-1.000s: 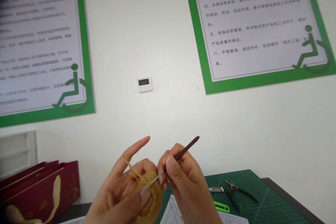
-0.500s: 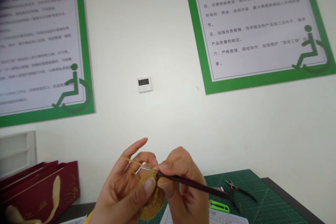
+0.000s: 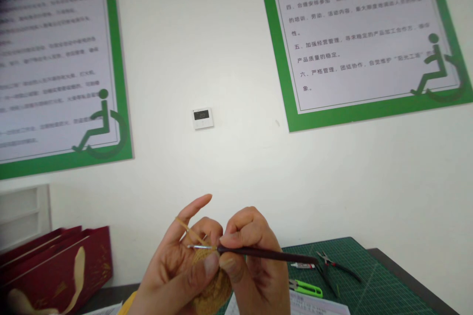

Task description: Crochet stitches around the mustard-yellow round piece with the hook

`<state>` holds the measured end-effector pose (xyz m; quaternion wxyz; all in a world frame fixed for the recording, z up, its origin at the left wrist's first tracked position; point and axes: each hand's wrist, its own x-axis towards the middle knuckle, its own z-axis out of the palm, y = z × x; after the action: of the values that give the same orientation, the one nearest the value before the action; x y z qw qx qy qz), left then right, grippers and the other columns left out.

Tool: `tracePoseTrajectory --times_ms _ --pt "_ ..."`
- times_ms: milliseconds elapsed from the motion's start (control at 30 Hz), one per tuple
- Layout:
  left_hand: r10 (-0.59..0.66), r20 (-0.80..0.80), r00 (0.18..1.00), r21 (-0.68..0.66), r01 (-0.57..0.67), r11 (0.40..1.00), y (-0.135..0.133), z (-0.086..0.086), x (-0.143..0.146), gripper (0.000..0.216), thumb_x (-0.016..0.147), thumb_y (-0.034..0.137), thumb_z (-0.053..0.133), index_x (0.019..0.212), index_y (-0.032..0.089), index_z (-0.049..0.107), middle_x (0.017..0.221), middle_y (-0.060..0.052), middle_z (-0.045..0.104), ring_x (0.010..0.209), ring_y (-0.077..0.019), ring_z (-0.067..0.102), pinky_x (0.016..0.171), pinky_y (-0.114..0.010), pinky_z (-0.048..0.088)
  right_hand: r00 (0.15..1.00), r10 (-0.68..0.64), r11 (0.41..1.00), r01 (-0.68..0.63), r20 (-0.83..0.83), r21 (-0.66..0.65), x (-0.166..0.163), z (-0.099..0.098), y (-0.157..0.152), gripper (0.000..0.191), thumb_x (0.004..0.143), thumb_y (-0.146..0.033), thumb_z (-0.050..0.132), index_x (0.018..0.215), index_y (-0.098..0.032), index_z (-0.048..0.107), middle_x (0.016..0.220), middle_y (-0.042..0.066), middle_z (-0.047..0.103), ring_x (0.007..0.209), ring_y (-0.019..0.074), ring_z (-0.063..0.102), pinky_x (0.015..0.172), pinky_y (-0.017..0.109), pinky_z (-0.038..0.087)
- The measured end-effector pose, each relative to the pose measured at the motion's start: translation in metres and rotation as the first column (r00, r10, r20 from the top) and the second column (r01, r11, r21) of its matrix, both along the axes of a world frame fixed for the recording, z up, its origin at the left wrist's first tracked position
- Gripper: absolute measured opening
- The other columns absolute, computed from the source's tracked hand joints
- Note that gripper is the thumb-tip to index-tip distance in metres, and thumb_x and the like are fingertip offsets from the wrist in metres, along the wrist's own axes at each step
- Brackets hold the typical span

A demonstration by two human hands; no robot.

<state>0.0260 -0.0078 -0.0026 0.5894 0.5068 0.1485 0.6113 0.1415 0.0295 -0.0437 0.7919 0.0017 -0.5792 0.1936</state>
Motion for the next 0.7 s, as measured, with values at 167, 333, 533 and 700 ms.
tracePoseTrajectory --times_ms 167,333,533,700 --pt "-0.038 -0.028 0.999 -0.008 0.037 0.999 -0.0009 0.0008 -0.0032 0.072 0.071 0.016 0.089 0.134 0.034 0.063 0.085 0.001 0.068 0.06 -0.009 0.055 0.058 -0.024 0.039 0.988 0.155 0.986 -0.155 -0.005 -0.067 -0.0025 0.0023 -0.0006 0.009 0.096 -0.039 0.066 0.096 -0.03 0.069 0.083 0.0 0.057 0.073 0.0169 0.057 0.064 0.031 0.047" --pt "-0.067 -0.051 0.996 0.009 0.067 0.998 -0.0006 0.0008 -0.0056 0.085 0.074 0.015 0.087 0.146 0.04 0.05 0.081 0.001 0.066 0.059 -0.0078 0.049 0.057 -0.022 0.032 0.961 0.276 0.953 -0.272 0.015 -0.133 -0.0009 0.0001 -0.0004 0.011 0.096 -0.042 0.065 0.096 -0.03 0.067 0.084 -0.001 0.055 0.076 0.0165 0.055 0.068 0.03 0.044" --pt "-0.053 -0.031 0.998 0.031 0.054 0.998 -0.0004 0.0001 -0.0039 0.079 0.075 0.018 0.087 0.143 0.041 0.054 0.085 0.002 0.067 0.06 -0.0065 0.05 0.058 -0.022 0.036 0.94 0.341 0.928 -0.341 -0.028 -0.15 -0.0024 -0.0022 0.0013 0.012 0.095 -0.042 0.066 0.095 -0.03 0.067 0.082 -0.001 0.054 0.075 0.0173 0.051 0.068 0.032 0.043" --pt "-0.032 0.004 0.999 0.017 0.032 0.999 -0.0011 -0.0004 -0.0017 0.077 0.074 0.016 0.088 0.14 0.038 0.056 0.085 0.002 0.068 0.064 -0.0088 0.056 0.062 -0.023 0.041 0.938 0.341 0.93 -0.346 -0.057 -0.123 -0.0057 -0.0035 -0.0011 0.009 0.095 -0.039 0.067 0.097 -0.03 0.067 0.082 -0.001 0.053 0.076 0.0177 0.053 0.069 0.033 0.046"
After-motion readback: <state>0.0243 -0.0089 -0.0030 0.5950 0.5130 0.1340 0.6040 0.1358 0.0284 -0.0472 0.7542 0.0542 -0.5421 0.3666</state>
